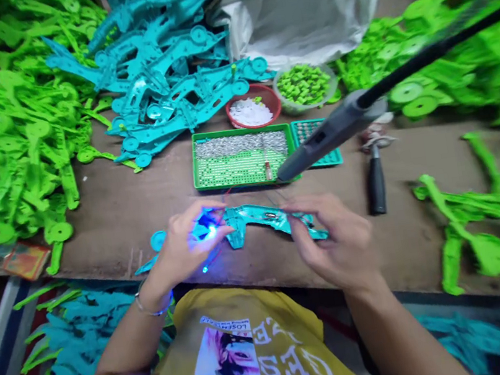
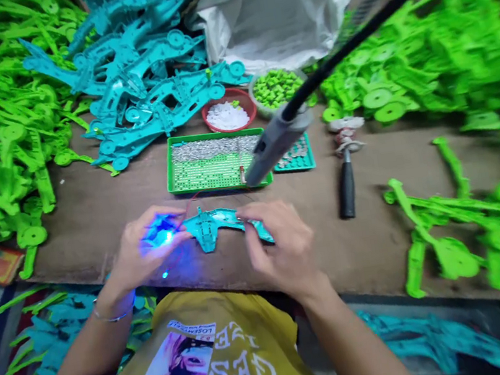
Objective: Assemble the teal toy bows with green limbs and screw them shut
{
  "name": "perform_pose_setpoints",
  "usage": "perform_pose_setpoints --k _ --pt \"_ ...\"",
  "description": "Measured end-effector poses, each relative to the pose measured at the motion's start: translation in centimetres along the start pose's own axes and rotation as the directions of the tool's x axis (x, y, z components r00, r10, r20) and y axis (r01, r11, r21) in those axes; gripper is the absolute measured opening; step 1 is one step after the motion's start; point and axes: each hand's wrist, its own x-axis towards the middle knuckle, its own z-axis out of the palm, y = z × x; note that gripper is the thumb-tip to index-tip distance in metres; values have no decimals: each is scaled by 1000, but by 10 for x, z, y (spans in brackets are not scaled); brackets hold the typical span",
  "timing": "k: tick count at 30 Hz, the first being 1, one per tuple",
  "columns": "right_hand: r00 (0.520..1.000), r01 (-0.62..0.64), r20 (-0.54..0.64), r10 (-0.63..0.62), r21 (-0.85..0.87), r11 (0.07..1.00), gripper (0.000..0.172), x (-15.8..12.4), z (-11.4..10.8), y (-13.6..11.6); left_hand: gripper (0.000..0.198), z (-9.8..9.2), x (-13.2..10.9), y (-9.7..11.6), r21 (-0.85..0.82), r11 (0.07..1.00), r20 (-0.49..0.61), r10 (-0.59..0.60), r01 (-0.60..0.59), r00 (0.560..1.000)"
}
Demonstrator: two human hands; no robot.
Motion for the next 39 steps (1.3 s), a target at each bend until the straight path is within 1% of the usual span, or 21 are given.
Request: perform_pose_setpoints --k 1,2,3,4,5,7,8,10,13,16,18,20,22,24,26,27,30,32,35,37,39 --pt "995 -103 -16 103 -8 995 17 1 -5 7 23 -1 -2 0 6 1000 -28 -13 14 1000" --pt "973 -230 -41 229 -33 973 13 1 -10 16 16 -4 -5 -1 15 999 -67 -36 37 997" --pt "934 -356 -59 352 -66 932 10 -2 -16 26 11 -9 -10 -3 17 998 -99 -61 63 993" --pt "890 -455 -45 453 -106 884 10 -7 -21 35 8 -13 -14 -6 12 996 -119 -91 94 989" --pt "850 -519 3 526 -152 841 11 -13 -25 42 6 -18 -19 -9 0 990 -150 -139 140 979" --pt "791 -551 149 594 -250 796 14 -27 -26 51 8 -25 -28 -16 -46 972 -193 -237 232 952" --pt "771 -538 206 603 -295 789 16 -33 -24 53 10 -26 -31 -20 -69 959 -214 -283 274 935" --pt "759 -499 251 601 -369 784 18 -42 -16 55 16 -27 -36 -26 -90 938 -235 -347 335 908" --pt "781 -466 236 578 -395 791 21 -49 -5 59 23 -23 -40 -35 -9 910 -203 -407 414 891" --pt "816 -477 210 538 -279 833 21 -49 -4 63 29 -15 -41 -43 71 872 -172 -468 484 867" --pt "820 -533 177 545 -113 838 19 -49 -6 62 33 -8 -40 -47 55 853 -167 -504 519 847" --pt "781 -621 188 596 121 775 18 -47 -8 58 34 -3 -40 -49 32 850 -156 -516 526 842" --pt "739 -672 243 628 335 661 15 -45 -8 53 32 1 -38 -47 20 856 -145 -508 516 849" --pt "739 -662 275 615 461 591 12 -42 -7 49 29 1 -38 -46 2 870 -138 -488 493 862" --pt "737 -657 299 606 525 541 12 -40 -5 47 27 0 -37 -45 -23 883 -134 -467 468 874" --pt "722 -668 316 615 549 503 15 -39 -4 46 26 -1 -37 -45 -36 889 -133 -457 457 879" --pt "651 -705 360 668 612 358 28 -40 -2 45 25 -4 -37 -44 -71 892 -146 -453 447 880" --pt "628 -705 377 681 646 293 28 -41 -2 45 26 -4 -36 -43 -93 888 -158 -460 450 874" --pt "611 -713 415 674 659 240 28 -42 -3 43 28 -3 -35 -37 -130 860 -138 -509 494 850" --pt "607 -710 407 682 664 235 30 -43 -2 42 29 -2 -35 -34 -145 839 -124 -542 525 831" --pt "616 -692 377 692 679 246 32 -44 -1 42 29 -2 -36 -33 -136 842 -125 -537 522 834"
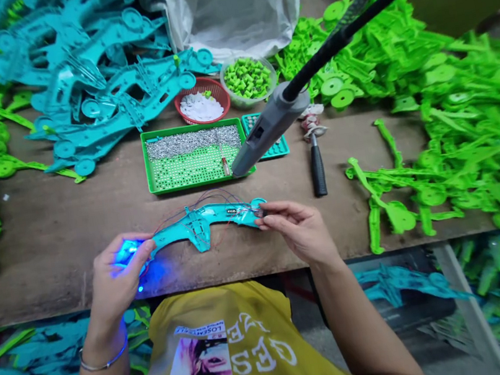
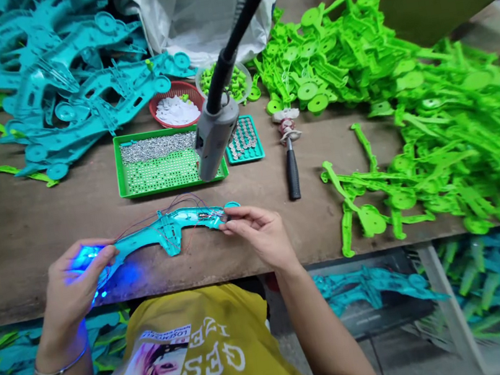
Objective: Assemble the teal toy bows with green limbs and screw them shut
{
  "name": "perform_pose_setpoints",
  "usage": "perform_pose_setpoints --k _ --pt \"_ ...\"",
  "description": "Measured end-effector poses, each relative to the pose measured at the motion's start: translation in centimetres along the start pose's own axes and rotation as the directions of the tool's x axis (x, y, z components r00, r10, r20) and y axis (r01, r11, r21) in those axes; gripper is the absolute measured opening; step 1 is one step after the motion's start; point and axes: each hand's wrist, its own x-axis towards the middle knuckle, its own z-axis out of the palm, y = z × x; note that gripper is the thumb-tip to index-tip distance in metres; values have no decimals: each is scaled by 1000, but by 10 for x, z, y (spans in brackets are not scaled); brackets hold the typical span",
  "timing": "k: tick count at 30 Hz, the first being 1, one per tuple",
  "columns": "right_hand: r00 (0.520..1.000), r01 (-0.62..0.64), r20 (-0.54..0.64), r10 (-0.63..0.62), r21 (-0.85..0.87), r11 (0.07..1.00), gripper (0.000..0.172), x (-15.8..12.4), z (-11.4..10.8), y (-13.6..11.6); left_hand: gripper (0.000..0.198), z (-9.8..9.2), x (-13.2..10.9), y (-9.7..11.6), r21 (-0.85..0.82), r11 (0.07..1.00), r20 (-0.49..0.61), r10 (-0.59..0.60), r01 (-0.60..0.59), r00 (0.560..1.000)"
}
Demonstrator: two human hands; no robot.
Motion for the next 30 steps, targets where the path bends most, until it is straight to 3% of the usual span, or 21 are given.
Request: perform_pose_setpoints --k 4,10,14,16,19,24,27,30 --pt "999 46 -6 -46 -21 999 27 0 -1 6 28 0 0 -5 -17 999 66 45 -44 997" --pt "994 107 -12 -109 -93 990 20 -5 0 11 37 17 -1 -1 -334 942 219 89 -11 972" --pt "969 241 139 -203 -372 897 17 -12 9 -3 31 29 1 9 -341 936 245 177 -86 953" --pt "918 397 224 -328 -496 772 17 -13 19 -14 29 31 2 13 -334 936 260 203 -110 944" --pt "792 605 317 -522 -526 597 21 -12 43 -28 28 34 0 18 -361 928 304 210 -91 929" --pt "590 807 578 -564 -410 425 28 -1 86 -31 23 38 -5 25 -420 901 355 271 -106 895" --pt "530 847 642 -555 -363 390 25 4 100 -28 23 36 -8 29 -313 922 325 331 -229 886" --pt "517 854 621 -589 -326 405 23 3 103 -31 24 32 -12 36 -167 902 197 426 -398 883"
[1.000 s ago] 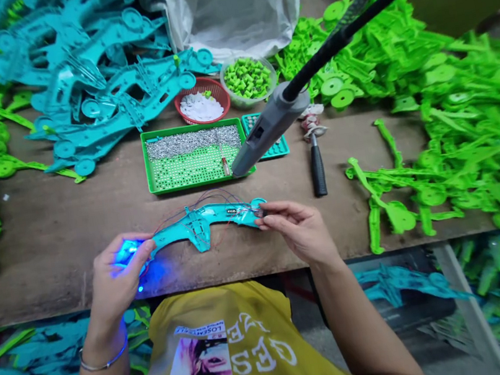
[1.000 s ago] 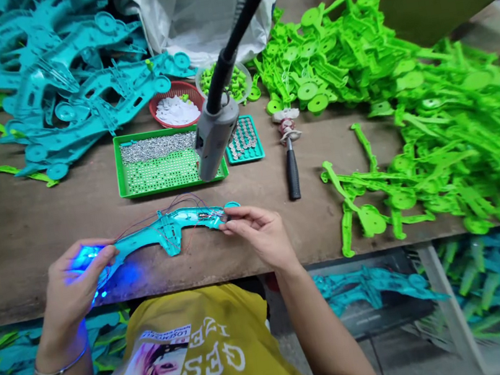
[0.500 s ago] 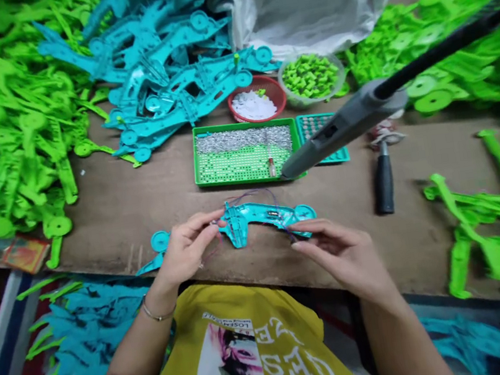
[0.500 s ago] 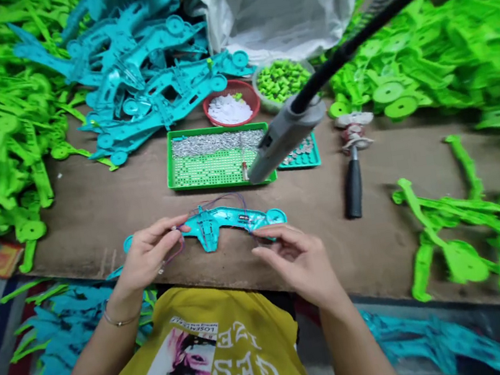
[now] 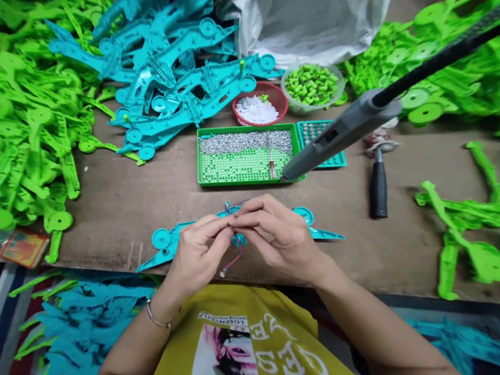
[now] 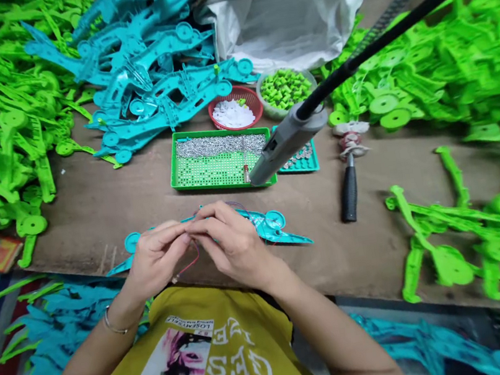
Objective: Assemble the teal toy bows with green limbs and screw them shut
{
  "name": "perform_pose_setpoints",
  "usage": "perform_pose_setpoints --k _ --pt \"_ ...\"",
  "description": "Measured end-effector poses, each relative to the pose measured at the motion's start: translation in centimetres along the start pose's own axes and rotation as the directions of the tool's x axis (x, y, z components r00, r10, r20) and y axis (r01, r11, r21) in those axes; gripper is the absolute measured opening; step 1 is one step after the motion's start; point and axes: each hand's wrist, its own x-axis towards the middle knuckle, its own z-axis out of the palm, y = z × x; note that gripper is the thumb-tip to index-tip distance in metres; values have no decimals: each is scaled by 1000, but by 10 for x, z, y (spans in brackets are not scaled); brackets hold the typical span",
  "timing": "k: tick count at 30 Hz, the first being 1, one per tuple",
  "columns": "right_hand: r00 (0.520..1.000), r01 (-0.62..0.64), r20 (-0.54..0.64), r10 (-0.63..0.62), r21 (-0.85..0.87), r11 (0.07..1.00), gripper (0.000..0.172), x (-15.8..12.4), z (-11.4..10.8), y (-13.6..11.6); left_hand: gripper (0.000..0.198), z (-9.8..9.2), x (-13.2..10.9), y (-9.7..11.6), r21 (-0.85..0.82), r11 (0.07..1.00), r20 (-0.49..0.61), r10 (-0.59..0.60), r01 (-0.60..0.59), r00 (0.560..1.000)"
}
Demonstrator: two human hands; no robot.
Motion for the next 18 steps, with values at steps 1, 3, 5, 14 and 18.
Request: perform_pose_setpoints --k 1,3,5,14,18 --pt "999 -5 -35 5 18 1000 22 0 -2 -2 23 -1 -1 3 48 998 -49 48 -46 998" --pt "987 -30 -154 41 75 997 22 -2 -7 -7 23 -5 -3 11 102 988 -147 126 -112 981" --pt "934 -70 -337 116 147 987 22 -6 -14 -13 19 -7 -6 17 71 989 -211 139 -126 968" --pt "582 -126 -790 196 150 981 12 -13 -47 -26 17 -2 -11 32 -491 870 -258 -91 -50 962" --pt "485 -90 -856 179 155 984 22 -37 -91 -7 15 -24 -15 24 -593 805 -337 -221 -24 915"
